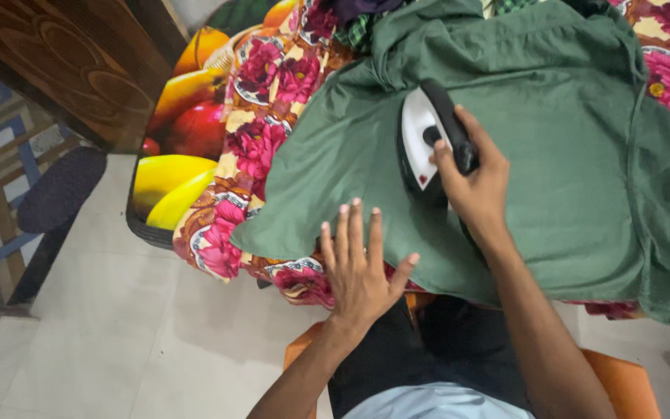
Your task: The person irons a green shirt on a floral-patterned table. They smooth the fabric, use an iron to press the body and sleeves, and fold the shirt after ironing.
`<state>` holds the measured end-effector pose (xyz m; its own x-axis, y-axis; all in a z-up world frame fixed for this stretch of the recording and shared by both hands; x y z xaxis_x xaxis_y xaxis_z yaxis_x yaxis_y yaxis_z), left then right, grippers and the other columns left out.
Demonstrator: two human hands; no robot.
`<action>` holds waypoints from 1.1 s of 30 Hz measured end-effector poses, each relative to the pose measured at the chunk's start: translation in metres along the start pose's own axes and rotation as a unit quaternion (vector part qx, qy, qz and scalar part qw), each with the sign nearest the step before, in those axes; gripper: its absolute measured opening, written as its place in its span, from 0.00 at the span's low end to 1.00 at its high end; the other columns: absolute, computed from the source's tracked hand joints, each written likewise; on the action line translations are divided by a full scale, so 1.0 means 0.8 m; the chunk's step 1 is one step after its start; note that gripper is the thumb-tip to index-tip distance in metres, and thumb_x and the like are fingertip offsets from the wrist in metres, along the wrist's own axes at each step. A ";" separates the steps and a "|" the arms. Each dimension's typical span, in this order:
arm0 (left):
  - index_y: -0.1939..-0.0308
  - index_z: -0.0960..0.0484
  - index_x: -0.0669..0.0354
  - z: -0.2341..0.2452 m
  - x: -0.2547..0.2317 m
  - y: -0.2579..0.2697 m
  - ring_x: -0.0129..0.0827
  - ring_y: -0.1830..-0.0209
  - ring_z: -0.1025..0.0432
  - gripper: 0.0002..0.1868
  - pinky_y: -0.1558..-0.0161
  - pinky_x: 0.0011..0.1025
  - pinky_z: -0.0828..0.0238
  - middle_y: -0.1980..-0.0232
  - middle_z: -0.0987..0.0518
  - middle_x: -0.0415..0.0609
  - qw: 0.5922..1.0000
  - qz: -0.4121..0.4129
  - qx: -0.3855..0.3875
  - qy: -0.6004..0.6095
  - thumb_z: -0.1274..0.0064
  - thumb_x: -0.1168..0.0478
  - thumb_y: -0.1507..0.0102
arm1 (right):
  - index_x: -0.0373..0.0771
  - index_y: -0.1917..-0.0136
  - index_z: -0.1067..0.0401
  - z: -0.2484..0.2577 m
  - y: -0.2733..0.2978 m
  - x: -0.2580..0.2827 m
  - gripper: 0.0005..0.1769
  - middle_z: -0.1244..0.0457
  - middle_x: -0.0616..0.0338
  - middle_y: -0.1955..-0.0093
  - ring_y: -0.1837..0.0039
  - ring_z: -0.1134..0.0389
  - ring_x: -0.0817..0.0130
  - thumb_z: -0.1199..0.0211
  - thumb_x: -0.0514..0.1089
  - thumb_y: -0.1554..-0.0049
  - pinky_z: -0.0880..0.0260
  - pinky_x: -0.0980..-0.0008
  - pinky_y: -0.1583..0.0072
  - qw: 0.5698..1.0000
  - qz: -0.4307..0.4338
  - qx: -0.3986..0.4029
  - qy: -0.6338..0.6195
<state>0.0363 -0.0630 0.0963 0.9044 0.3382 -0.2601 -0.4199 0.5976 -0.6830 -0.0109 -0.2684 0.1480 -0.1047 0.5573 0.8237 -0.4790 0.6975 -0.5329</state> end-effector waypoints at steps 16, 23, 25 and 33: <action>0.31 0.29 0.67 -0.017 0.024 -0.006 0.57 0.20 0.45 0.30 0.24 0.68 0.64 0.23 0.35 0.63 0.999 0.015 0.025 0.022 0.51 0.55 0.35 | 0.35 0.26 0.33 0.032 0.144 0.088 0.29 0.27 0.51 0.52 0.50 0.25 0.70 0.36 0.40 0.40 0.28 0.70 0.46 0.988 -0.041 0.032 0.149; 0.33 0.26 0.66 -0.020 0.021 -0.009 0.55 0.21 0.42 0.28 0.24 0.67 0.62 0.25 0.32 0.59 0.999 -0.002 0.037 0.010 0.52 0.57 0.36 | 0.34 0.25 0.34 0.019 0.092 0.067 0.27 0.28 0.50 0.53 0.51 0.25 0.65 0.36 0.40 0.36 0.27 0.68 0.46 0.985 0.018 0.005 0.173; 0.35 0.25 0.66 -0.021 0.019 -0.010 0.54 0.21 0.41 0.27 0.24 0.67 0.62 0.26 0.31 0.59 0.999 -0.007 0.046 0.002 0.53 0.57 0.36 | 0.34 0.25 0.34 0.014 0.065 0.055 0.25 0.29 0.49 0.50 0.50 0.24 0.66 0.38 0.40 0.34 0.26 0.69 0.46 0.989 0.029 -0.003 0.146; 0.35 0.23 0.66 -0.020 0.015 -0.012 0.54 0.23 0.40 0.27 0.24 0.66 0.63 0.27 0.30 0.59 0.999 -0.017 0.047 -0.020 0.54 0.57 0.36 | 0.34 0.25 0.34 0.055 0.017 0.017 0.24 0.29 0.49 0.54 0.52 0.24 0.67 0.38 0.39 0.33 0.25 0.68 0.49 0.985 0.046 -0.048 0.157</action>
<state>0.0522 -0.0761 0.0888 0.9151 0.3443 -0.2097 -0.3964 0.6735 -0.6239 -0.0568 -0.2712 0.1606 0.1387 0.7217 0.6782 -0.3933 0.6686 -0.6311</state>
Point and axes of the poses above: each hand's wrist, its own y-axis away from the middle knuckle, its own z-axis out of the back of the hand, x = y × z, the point moved 9 cm from there along -y, towards the middle knuckle
